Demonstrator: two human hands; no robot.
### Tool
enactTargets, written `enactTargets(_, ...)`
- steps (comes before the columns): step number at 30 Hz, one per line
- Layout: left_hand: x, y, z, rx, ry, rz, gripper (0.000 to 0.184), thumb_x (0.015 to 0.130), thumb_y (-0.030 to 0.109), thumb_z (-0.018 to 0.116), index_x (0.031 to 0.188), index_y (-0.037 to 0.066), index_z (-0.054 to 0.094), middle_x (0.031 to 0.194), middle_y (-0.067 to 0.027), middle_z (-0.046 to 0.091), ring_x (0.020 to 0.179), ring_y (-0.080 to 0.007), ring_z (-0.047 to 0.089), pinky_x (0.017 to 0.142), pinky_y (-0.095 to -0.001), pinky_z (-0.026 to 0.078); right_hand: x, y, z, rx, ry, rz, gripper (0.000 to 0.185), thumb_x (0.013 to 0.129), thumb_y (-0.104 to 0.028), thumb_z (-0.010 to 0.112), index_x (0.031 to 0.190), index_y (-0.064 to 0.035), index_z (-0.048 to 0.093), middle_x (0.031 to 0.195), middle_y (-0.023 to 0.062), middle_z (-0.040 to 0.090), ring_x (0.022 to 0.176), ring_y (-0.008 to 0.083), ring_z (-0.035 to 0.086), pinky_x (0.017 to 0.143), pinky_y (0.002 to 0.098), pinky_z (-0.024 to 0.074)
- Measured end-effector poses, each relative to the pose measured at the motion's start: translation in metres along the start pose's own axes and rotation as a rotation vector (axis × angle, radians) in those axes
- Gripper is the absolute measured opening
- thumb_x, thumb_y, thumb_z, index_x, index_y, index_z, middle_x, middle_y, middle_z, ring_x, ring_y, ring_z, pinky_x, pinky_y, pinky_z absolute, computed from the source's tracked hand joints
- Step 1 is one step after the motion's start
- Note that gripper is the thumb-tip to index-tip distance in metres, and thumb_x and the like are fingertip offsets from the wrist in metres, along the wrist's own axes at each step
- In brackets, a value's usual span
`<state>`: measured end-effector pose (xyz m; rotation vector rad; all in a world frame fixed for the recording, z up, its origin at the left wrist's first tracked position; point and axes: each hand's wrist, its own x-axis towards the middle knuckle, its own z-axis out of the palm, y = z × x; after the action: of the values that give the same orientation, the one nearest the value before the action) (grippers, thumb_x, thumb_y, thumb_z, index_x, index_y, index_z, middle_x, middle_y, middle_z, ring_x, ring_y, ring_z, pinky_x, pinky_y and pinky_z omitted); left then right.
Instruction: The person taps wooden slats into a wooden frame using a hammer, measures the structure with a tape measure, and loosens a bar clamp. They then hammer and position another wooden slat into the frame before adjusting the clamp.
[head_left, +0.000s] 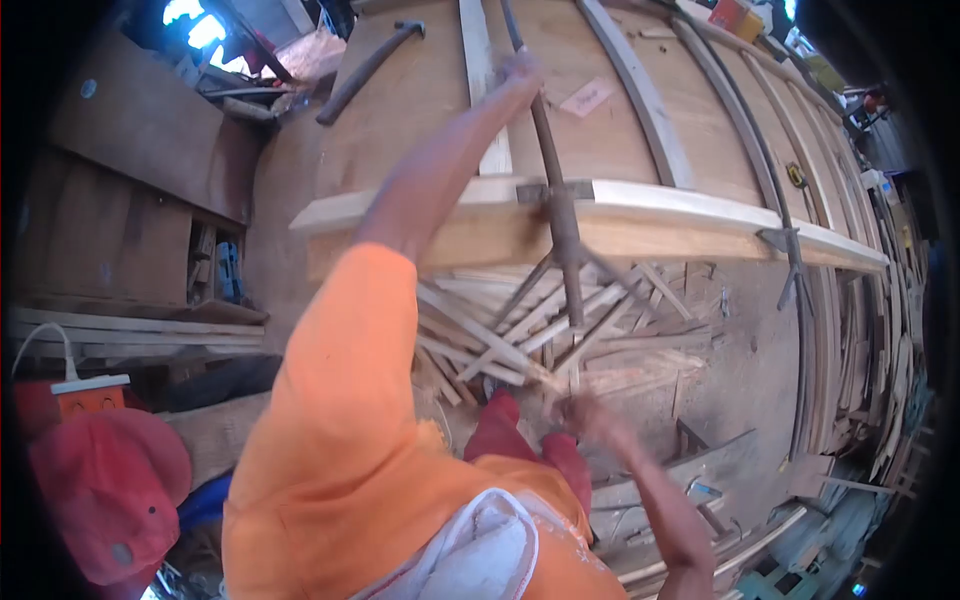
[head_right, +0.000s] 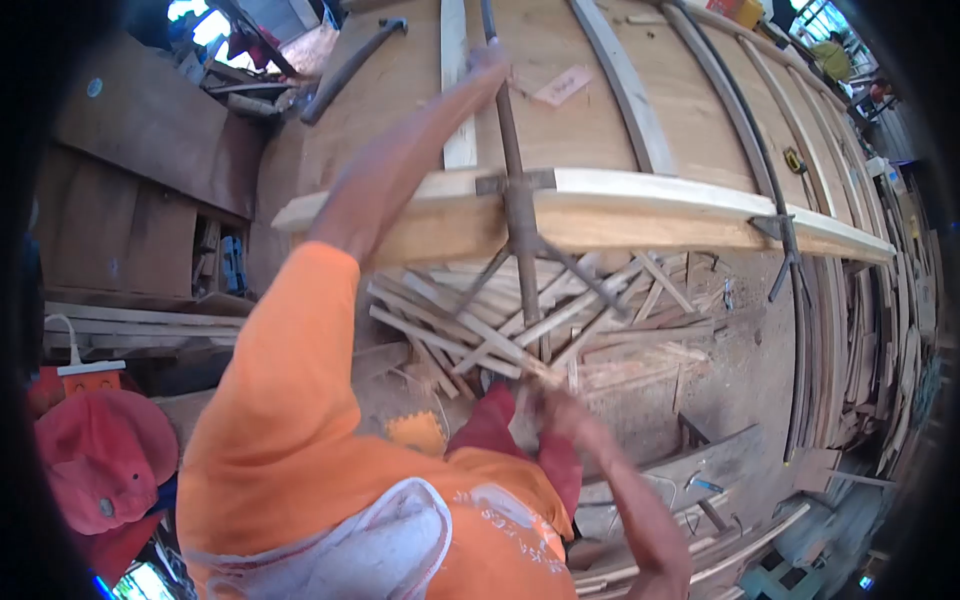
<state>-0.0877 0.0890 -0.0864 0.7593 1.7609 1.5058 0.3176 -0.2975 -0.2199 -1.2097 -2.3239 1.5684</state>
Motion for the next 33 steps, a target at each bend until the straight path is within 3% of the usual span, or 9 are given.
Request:
enactTargets(1,0.029,-0.01,0.003,0.322,0.06,0.168,0.042,0.111,0.034,0.042,0.106,-0.002,0.065,0.079,-0.015,0.068,0.063,-0.0237,0.069,0.05,-0.0387,0.056,-0.021,0.084,0.059,0.088,0.02,-0.062,0.026,0.107,-0.019,0.06,0.105,0.0043,0.071,0.085,0.013,0.071,0.086,0.0225,0.067,0.076,0.0377,0.0538)
enactTargets(5,0.059,-0.047,0.009,0.398,0.071,0.156,0.039,0.108,0.03,0.043,0.117,0.001,0.068,0.083,-0.0098,0.075,0.072,-0.0215,0.077,0.052,-0.0392,0.057,-0.036,-0.195,-0.107,0.14,0.476,0.403,0.018,0.104,-0.01,0.062,0.109,0.0033,0.073,0.09,0.0131,0.073,0.087,0.0193,0.068,0.078,0.039,0.0552)
enactTargets(13,0.098,-0.072,0.019,0.481,0.101,0.17,0.027,0.102,0.025,0.06,0.109,0.001,0.07,0.081,-0.0075,0.074,0.066,-0.0181,0.074,0.051,-0.0334,0.057,0.0,-0.313,-0.121,-0.405,0.459,-0.7,0.045,0.09,-0.004,0.068,0.134,0.0031,0.063,0.135,0.0234,0.064,0.132,0.0367,0.058,0.111,0.0445,0.0443)
enactTargets(16,0.082,-0.061,0.016,0.498,0.08,0.297,0.029,0.1,0.028,0.067,0.106,0.0,0.07,0.079,-0.0066,0.074,0.065,-0.0178,0.074,0.052,-0.0335,0.057,0.03,-0.305,-0.103,-0.84,0.229,-0.645,0.044,0.082,-0.005,0.071,0.125,0.002,0.065,0.132,0.0224,0.065,0.138,0.0361,0.053,0.114,0.045,0.043)
enactTargets(18,0.012,-0.004,0.002,-0.092,0.081,-0.116,0.03,0.099,0.029,0.067,0.107,-0.001,0.07,0.08,-0.0098,0.074,0.068,-0.0221,0.075,0.051,-0.0344,0.057,0.035,-0.3,-0.125,-0.751,0.015,-0.521,0.043,0.076,0.002,0.07,0.119,-0.0001,0.065,0.131,0.0206,0.065,0.137,0.0368,0.056,0.114,0.0459,0.0464)
enactTargets(22,0.087,-0.066,0.015,0.185,0.05,0.109,0.03,0.1,0.029,0.066,0.107,-0.001,0.069,0.085,-0.0152,0.074,0.075,-0.0273,0.076,0.054,-0.0347,0.057,0.021,-0.227,-0.132,-0.092,0.619,-0.585,0.039,0.082,0.014,0.062,0.118,-0.0007,0.069,0.126,0.0231,0.07,0.123,0.0398,0.066,0.106,0.0423,0.0549)
enactTargets(24,0.136,-0.11,0.033,0.373,0.13,0.373,0.033,0.103,0.03,0.06,0.11,-0.001,0.068,0.094,-0.0207,0.074,0.084,-0.028,0.077,0.059,-0.0358,0.058,0.011,-0.118,-0.097,-0.17,0.6,-0.097,0.028,0.09,0.01,0.06,0.113,0.0018,0.073,0.116,0.0236,0.074,0.111,0.0369,0.072,0.095,0.0447,0.0587)
enactTargets(26,0.068,-0.074,0.021,0.431,0.083,0.258,0.033,0.103,0.03,0.059,0.109,-0.001,0.068,0.099,-0.0208,0.074,0.09,-0.0272,0.077,0.062,-0.0363,0.059,-0.03,-0.043,-0.069,-0.675,-0.265,0.279,0.023,0.095,0.005,0.059,0.111,0.0039,0.075,0.107,0.0221,0.077,0.099,0.0306,0.077,0.085,0.0467,0.0597)
enactTargets(33,0.01,-0.02,-0.008,0.218,-0.059,0.101,0.038,0.105,0.032,0.052,0.11,0.0,0.071,0.104,-0.0202,0.074,0.099,-0.0268,0.075,0.075,-0.0437,0.059,-0.016,-0.241,-0.14,-0.113,0.842,-0.145,0.023,0.1,-0.009,0.066,0.117,0.0034,0.073,0.107,0.0194,0.076,0.098,0.0362,0.073,0.09,0.0438,0.0571)
